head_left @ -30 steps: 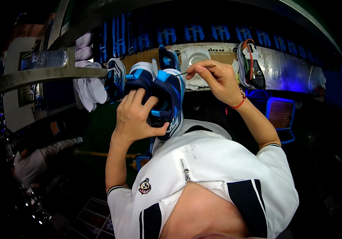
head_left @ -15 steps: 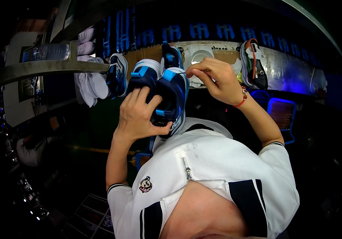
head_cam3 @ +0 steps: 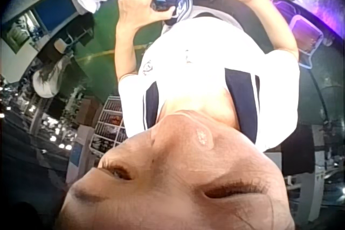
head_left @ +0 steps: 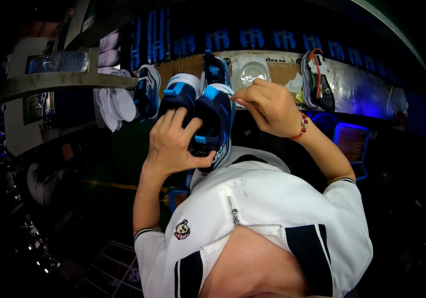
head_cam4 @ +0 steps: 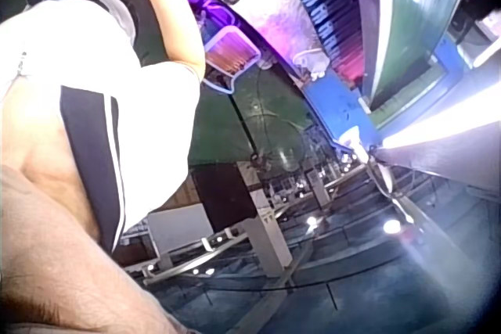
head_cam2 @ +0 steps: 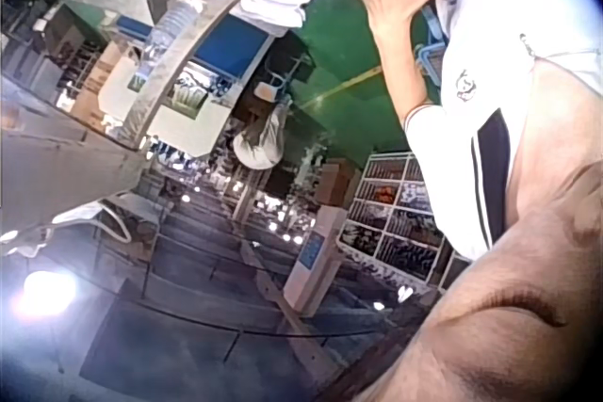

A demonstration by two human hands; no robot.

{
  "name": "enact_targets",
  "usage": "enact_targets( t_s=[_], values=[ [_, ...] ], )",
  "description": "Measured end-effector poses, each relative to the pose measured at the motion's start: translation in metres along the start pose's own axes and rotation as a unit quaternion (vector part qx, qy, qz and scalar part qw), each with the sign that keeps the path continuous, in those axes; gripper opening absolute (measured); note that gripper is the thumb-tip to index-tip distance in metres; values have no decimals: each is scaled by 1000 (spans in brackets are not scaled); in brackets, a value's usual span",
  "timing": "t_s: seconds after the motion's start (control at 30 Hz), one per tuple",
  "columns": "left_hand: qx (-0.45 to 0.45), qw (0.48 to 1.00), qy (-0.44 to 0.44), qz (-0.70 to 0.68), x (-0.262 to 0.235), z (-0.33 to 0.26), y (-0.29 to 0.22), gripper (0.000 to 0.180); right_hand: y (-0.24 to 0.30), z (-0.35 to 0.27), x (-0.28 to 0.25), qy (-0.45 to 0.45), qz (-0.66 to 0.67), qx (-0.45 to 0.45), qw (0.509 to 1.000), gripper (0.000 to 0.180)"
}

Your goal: The person picks up shoes from a cart, places them on a conveyor station, and uses a brush to apply a liquid from a small dish to the heel area of the shoes one at a time.

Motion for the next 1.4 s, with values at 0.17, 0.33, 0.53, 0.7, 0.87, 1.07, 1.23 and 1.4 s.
enact_targets(
  t_s=[0.17, 0.33, 0.53, 0.7, 0.87, 1.07, 1.23, 1.4],
  values=[
    [-6, 1000, -4, -7, 3, -1, 4, 50, -4, -11, -3, -24, 24, 15, 999, 7],
    [-21, 1000, -8, -15, 8, -5, 11, 47, -101, -41, 9, -115, 85, 287, 947, 23],
    [-21, 999, 5, -27, 12, -3, 13, 45, -183, -81, 68, -6, -50, 311, 949, 24],
    [-26, 999, 0, -30, 14, -6, 16, 45, -183, -76, 79, 69, -123, 328, 934, 24],
    [-26, 999, -5, -36, 14, -8, 18, 45, -136, -48, 28, -55, 55, 335, 939, 25],
    [-29, 999, -4, -42, 16, -7, 18, 46, -34, -8, 4, -60, 224, 227, 946, 20],
    [-25, 999, -1, -36, 14, -6, 15, 46, -26, -2, 13, -58, 194, 181, 962, 17],
    [-22, 999, -10, -36, 13, -8, 14, 47, -20, 5, 14, -36, 130, 125, 983, 14]
  ],
)
Point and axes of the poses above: each hand's wrist, its own z-axis towards the middle knuckle, its own x-axis out of the palm, y = z × x, the point moved 4 cm from there along z, towards the middle knuckle, and after that the axes turned 3 degrees about -y, right-handed, at the moved point
